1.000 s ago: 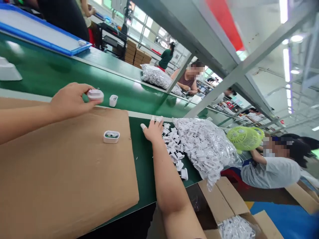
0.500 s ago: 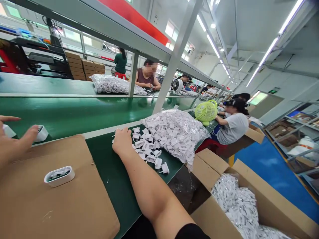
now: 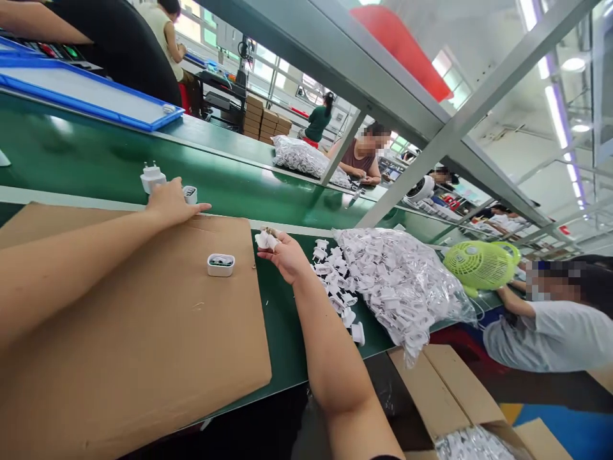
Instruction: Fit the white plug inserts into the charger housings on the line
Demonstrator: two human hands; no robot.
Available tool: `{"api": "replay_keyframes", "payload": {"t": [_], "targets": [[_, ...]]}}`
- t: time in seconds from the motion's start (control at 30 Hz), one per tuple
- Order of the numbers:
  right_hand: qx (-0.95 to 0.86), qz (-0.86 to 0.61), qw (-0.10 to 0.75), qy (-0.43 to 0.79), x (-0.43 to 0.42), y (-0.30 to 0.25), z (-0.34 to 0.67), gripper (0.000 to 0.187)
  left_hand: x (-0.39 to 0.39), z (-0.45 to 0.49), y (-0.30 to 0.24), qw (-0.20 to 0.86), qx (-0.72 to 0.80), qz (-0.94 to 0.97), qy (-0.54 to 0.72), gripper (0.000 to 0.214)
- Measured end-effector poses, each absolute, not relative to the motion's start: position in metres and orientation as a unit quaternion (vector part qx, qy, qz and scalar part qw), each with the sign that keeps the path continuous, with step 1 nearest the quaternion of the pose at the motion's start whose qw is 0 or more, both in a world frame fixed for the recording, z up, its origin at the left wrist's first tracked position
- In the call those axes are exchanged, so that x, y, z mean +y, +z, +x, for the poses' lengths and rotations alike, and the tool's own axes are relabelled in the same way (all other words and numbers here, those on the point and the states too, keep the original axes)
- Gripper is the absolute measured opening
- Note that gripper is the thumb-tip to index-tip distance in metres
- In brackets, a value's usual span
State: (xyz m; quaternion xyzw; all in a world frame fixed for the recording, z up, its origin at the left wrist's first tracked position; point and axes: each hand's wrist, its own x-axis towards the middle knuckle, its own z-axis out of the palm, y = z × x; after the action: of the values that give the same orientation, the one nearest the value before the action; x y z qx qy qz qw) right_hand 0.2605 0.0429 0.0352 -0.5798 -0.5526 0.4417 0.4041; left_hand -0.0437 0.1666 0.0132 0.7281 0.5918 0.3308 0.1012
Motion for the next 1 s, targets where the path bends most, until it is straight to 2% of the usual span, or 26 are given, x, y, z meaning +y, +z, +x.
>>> {"api": "replay_keyframes", "payload": {"t": [0.1,0.13,0.23,0.3,0.4,0.47,0.53,0.67,0.83,1.0], "targets": [[-0.447,-0.485,0.455,0.599,0.036,0.035,0.253,0.018,0.166,-0.040,0.017,0.106,0.661,0.672,0.315,0.089],[-0.413,-0.456,0.466,0.636,0.034,0.035,0.252,0.021,0.161,-0.037,0.019,0.105,0.657,0.675,0.318,0.082],[-0.385,-0.435,0.465,0.669,0.028,0.037,0.253,0.035,0.129,-0.026,0.029,0.113,0.634,0.692,0.327,0.072],[-0.397,-0.431,0.454,0.671,0.024,0.041,0.254,0.037,0.093,-0.021,0.038,0.126,0.603,0.712,0.337,0.064],[-0.410,-0.398,0.445,0.689,0.016,0.050,0.251,0.034,0.026,-0.018,0.048,0.111,0.452,0.793,0.394,0.049],[-0.412,-0.387,0.452,0.690,0.010,0.055,0.247,0.036,-0.015,-0.018,0.048,0.147,0.320,0.840,0.413,0.040],[-0.421,-0.383,0.459,0.682,0.004,0.057,0.242,0.041,-0.042,-0.016,0.039,0.200,0.271,0.856,0.393,0.040],[-0.484,-0.403,0.464,0.623,-0.006,0.056,0.234,0.047,-0.048,-0.012,0.008,0.229,0.311,0.855,0.346,0.034],[-0.549,-0.454,0.471,0.519,-0.018,0.054,0.223,0.043,-0.024,-0.016,-0.013,0.234,0.400,0.818,0.340,0.042],[-0.609,-0.438,0.436,0.497,-0.028,0.055,0.214,0.028,-0.017,-0.016,-0.019,0.351,0.412,0.751,0.379,0.056]]}}
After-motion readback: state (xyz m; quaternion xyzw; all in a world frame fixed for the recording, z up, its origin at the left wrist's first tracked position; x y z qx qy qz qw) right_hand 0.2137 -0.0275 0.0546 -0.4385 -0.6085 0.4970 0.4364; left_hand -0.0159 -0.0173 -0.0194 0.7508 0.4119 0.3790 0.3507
